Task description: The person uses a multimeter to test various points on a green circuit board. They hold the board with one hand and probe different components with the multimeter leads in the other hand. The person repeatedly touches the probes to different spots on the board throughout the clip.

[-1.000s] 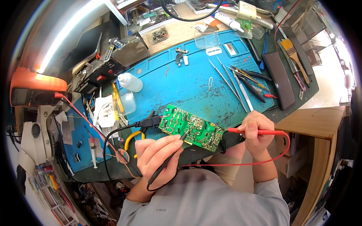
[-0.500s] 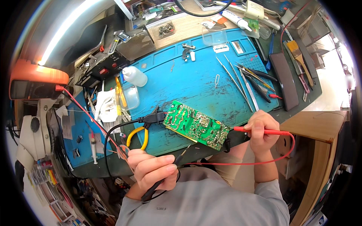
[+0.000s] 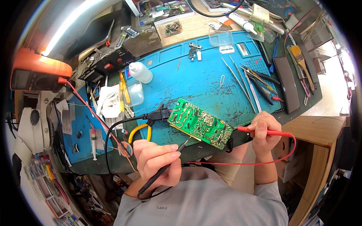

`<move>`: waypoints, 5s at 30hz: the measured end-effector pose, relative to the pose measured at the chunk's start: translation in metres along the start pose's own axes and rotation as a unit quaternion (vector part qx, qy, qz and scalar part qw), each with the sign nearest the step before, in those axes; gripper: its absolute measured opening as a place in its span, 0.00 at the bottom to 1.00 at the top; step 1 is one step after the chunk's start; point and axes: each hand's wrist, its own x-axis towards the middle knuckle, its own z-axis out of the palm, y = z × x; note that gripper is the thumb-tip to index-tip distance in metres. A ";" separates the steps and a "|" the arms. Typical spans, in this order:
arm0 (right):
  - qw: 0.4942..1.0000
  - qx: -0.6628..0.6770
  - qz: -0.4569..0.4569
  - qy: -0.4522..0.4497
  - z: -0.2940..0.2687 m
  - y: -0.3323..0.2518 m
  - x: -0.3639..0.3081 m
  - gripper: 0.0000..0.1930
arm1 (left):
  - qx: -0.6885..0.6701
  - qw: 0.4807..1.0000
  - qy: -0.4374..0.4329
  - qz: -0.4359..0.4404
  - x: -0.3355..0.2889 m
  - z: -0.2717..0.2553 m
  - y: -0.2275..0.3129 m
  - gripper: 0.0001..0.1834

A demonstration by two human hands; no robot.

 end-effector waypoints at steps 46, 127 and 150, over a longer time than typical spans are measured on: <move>1.000 -0.002 -0.017 -0.001 0.001 0.001 0.001 0.12 | 0.056 0.991 -0.024 -0.116 0.002 0.009 -0.002 0.13; 0.995 0.083 -0.014 0.059 -0.003 0.004 -0.005 0.14 | 0.064 0.992 -0.018 -0.110 0.004 0.009 0.003 0.12; 0.999 0.031 -0.037 0.000 -0.004 0.007 -0.001 0.15 | 0.069 0.990 -0.028 -0.122 0.002 0.012 0.003 0.07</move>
